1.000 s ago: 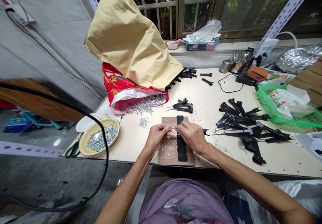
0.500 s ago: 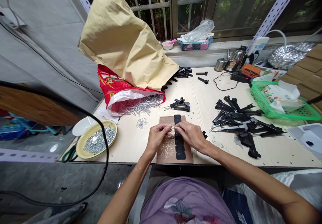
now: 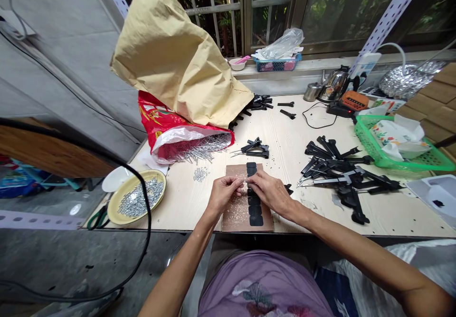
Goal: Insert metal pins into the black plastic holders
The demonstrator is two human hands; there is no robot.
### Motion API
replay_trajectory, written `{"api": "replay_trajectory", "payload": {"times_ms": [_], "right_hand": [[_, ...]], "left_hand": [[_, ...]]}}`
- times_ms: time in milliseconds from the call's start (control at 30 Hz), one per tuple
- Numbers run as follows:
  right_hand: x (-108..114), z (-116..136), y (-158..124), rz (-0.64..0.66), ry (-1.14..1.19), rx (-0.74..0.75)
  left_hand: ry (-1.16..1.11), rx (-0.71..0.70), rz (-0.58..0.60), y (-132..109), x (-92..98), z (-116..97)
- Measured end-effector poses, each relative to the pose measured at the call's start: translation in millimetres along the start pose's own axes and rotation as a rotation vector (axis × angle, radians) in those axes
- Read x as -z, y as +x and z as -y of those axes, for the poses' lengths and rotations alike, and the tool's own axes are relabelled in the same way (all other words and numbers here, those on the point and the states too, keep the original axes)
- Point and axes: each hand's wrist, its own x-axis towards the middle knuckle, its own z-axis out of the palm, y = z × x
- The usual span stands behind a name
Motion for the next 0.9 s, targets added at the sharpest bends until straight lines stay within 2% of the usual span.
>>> {"api": "replay_trajectory", "payload": {"times_ms": [167, 267, 333, 467, 600, 700, 800, 833, 900], "right_hand": [[-8, -1, -3, -0.032, 0.06, 0.01], [-8, -5, -3, -0.028, 0.014, 0.033], [-6, -14, 2, -0.033, -0.035, 0.022], [0, -51, 27, -0.076, -0.139, -0.016], [-5, -81, 40, -0.072, -0.228, 0.062], [-16, -82, 26, -0.015, -0.175, 0.239], [-22, -80, 15, 0.072, -0.109, 0.463], [-22, -81, 16, 0.063, -0.099, 0.468], [-19, -85, 24, -0.017, -0.104, 0.358]], "left_hand": [[0.015, 0.056, 0.039, 3, 5.0, 0], [-0.003, 0.125, 0.102, 6, 5.1, 3], [0.002, 0.134, 0.096, 9, 3.6, 7], [0.169, 0.035, -0.061, 17, 2.6, 17], [0.488, -0.193, -0.23, 22, 6.1, 27], [0.636, -0.29, -0.277, 22, 6.3, 33], [0.678, -0.306, -0.29, 19, 3.6, 34], [0.68, -0.302, -0.293, 19, 2.6, 34], [0.683, -0.293, -0.302, 18, 1.2, 33]]}}
